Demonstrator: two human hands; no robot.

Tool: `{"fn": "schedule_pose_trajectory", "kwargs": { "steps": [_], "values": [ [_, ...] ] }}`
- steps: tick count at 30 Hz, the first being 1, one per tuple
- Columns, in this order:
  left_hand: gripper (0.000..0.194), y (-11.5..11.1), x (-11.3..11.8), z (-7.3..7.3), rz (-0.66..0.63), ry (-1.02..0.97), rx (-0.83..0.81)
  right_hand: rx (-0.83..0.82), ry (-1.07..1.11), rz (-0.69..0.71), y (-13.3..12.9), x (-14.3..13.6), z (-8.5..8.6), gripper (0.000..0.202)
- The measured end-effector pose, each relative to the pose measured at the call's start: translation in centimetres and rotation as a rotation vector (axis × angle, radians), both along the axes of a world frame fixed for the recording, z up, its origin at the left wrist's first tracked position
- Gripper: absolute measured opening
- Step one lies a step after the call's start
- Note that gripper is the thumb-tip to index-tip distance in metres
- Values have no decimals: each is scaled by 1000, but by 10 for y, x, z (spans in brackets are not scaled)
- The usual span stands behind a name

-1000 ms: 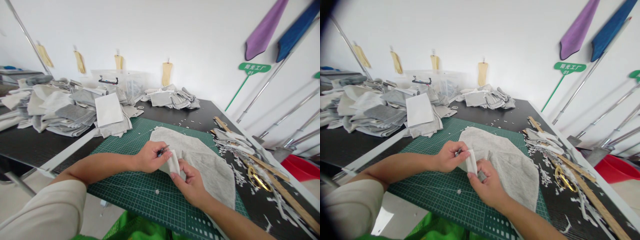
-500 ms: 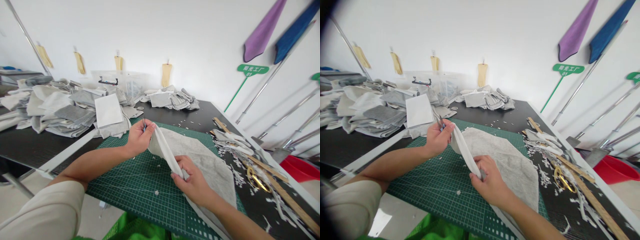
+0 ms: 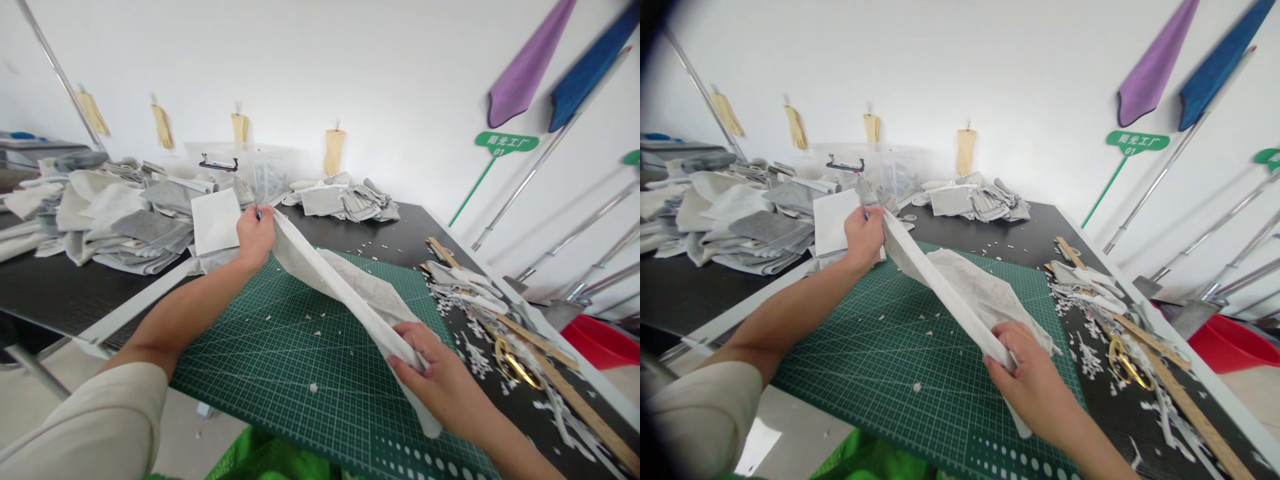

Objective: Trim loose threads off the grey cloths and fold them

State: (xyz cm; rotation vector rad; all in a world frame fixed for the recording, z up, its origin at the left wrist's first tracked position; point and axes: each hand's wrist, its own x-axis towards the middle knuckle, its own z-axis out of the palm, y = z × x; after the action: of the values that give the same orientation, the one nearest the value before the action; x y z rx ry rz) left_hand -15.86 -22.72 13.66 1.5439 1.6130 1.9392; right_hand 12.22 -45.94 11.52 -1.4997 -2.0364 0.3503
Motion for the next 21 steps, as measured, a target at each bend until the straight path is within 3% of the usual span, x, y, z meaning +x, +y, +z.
{"fn": "schedule_pose_trajectory", "kwargs": {
  "steps": [9,15,18,21],
  "values": [
    [35,24,-21,-8,184,192,-111,-142,120,-195,-12,27,-7,18],
    [34,18,-12,-6,144,373,-245,61,314,-435,-12,27,-15,22],
    [30,-6,2,-1,28,449,-117,107,375,-462,-12,17,-20,23],
    [26,-49,19,2,-284,527,13,150,401,-387,-11,4,-23,19]
  ]
}}
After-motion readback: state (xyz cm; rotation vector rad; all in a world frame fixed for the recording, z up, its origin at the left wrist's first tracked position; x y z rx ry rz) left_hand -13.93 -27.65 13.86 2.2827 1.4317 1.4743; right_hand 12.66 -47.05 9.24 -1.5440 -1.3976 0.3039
